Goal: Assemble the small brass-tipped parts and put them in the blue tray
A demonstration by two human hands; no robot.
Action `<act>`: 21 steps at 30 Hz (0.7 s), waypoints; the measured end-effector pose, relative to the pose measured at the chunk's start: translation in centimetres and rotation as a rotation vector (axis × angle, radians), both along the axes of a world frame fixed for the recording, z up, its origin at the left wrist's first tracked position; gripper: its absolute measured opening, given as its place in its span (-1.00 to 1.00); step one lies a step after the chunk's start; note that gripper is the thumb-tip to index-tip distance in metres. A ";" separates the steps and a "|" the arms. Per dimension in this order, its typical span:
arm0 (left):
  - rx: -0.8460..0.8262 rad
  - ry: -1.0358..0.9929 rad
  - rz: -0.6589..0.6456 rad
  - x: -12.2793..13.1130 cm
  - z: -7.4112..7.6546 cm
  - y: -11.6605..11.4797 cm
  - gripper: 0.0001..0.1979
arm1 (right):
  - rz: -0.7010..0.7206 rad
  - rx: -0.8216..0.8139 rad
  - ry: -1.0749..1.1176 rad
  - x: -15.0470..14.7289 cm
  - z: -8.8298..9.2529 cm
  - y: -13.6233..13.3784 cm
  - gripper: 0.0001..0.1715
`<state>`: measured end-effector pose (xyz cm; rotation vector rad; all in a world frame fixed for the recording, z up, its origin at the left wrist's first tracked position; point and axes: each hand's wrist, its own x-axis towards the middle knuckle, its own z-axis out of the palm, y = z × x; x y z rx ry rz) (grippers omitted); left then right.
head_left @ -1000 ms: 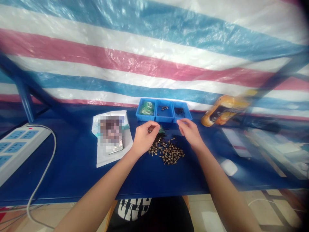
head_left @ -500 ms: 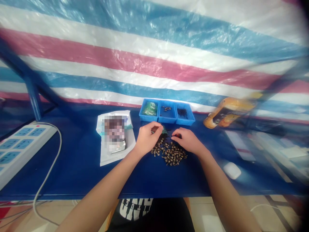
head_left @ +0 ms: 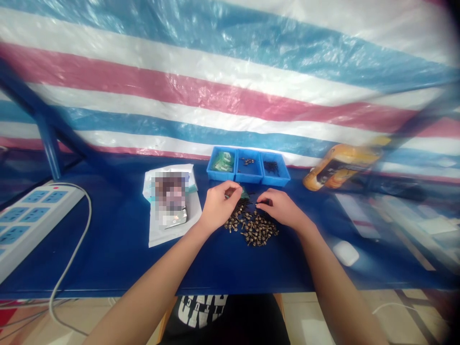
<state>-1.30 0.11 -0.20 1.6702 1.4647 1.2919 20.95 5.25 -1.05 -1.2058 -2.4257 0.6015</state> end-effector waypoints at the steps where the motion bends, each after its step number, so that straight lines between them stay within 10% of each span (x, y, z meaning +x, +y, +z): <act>1: 0.002 0.002 0.000 0.0 0.0 0.0 -0.78 | 0.001 -0.003 -0.001 0.0 0.0 0.0 -0.89; 21: -0.001 0.019 -0.004 0.3 0.0 -0.1 -0.79 | 0.046 0.022 -0.022 0.0 -0.3 0.2 -0.86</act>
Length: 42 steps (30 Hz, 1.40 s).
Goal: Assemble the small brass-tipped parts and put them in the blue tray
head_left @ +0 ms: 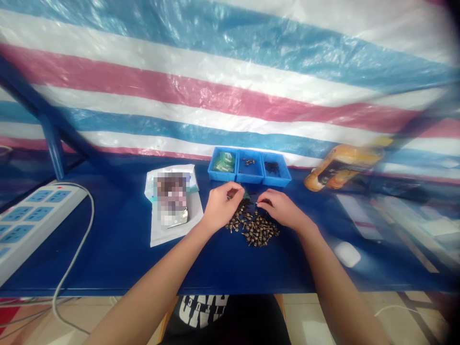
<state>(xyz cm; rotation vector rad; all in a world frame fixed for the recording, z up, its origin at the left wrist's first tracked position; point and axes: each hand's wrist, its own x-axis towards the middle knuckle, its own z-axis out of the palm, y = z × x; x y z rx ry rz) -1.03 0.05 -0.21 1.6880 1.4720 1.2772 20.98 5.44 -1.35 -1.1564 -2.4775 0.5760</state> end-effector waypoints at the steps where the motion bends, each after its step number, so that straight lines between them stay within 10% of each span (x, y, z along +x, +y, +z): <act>1: 0.002 -0.002 -0.004 0.0 0.0 0.0 -0.80 | -0.002 0.001 0.001 0.0 0.0 0.0 -0.86; 42: 0.010 -0.002 -0.025 0.1 0.1 -0.2 -0.81 | -0.195 0.106 0.115 -1.0 1.5 -1.2 -0.65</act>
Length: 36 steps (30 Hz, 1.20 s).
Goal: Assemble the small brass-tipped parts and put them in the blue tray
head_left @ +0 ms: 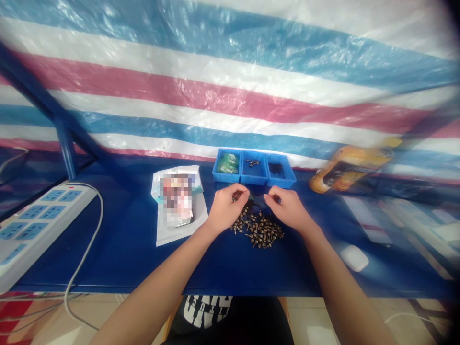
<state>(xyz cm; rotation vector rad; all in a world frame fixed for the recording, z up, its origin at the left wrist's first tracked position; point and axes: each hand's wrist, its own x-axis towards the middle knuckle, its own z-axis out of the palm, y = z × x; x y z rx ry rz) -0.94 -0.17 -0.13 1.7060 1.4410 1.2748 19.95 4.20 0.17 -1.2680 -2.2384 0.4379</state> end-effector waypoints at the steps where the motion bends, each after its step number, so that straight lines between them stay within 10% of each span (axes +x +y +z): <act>1: -0.001 0.000 0.001 0.0 0.0 0.0 -0.80 | 0.003 -0.001 0.001 0.0 0.0 0.0 -0.65; 17: -0.008 0.006 -0.005 -0.1 -0.2 0.1 -0.82 | 0.008 0.017 0.103 -0.1 0.0 -0.1 -0.64; 36: 0.021 -0.019 -0.166 0.1 -0.2 0.0 -0.87 | 0.205 -0.338 0.498 -1.5 0.2 -0.9 -0.78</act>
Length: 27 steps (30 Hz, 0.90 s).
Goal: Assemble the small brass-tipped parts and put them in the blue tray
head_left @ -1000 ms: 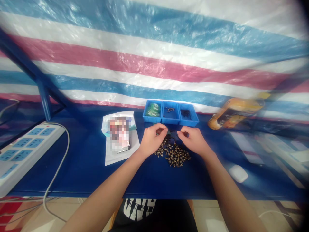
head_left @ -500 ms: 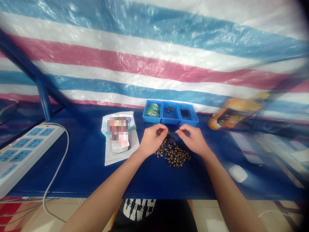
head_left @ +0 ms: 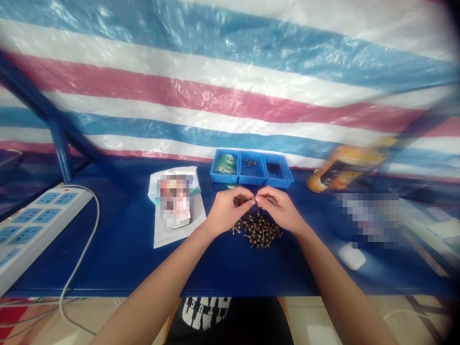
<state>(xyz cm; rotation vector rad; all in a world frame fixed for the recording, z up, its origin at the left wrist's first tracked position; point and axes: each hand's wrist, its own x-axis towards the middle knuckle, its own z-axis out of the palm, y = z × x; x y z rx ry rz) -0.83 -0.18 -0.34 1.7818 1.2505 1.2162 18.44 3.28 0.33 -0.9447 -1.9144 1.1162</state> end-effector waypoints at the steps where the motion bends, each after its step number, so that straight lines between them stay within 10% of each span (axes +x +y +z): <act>1: 0.000 -0.002 0.001 0.0 0.0 0.0 -0.86 | 0.008 -0.015 0.008 0.0 0.0 0.0 -0.78; 20: 0.006 0.018 0.097 -0.1 0.1 0.0 -0.82 | -0.097 -0.075 -0.111 -0.2 0.1 0.2 -0.46; 24: 0.014 0.022 0.127 -0.2 0.0 0.1 -0.81 | -0.169 -0.127 0.106 -0.4 -0.5 0.7 -0.67; 27: 0.017 0.029 0.125 -0.2 0.0 0.1 -0.80 | -0.218 -0.165 0.237 -0.4 -0.8 1.0 -0.42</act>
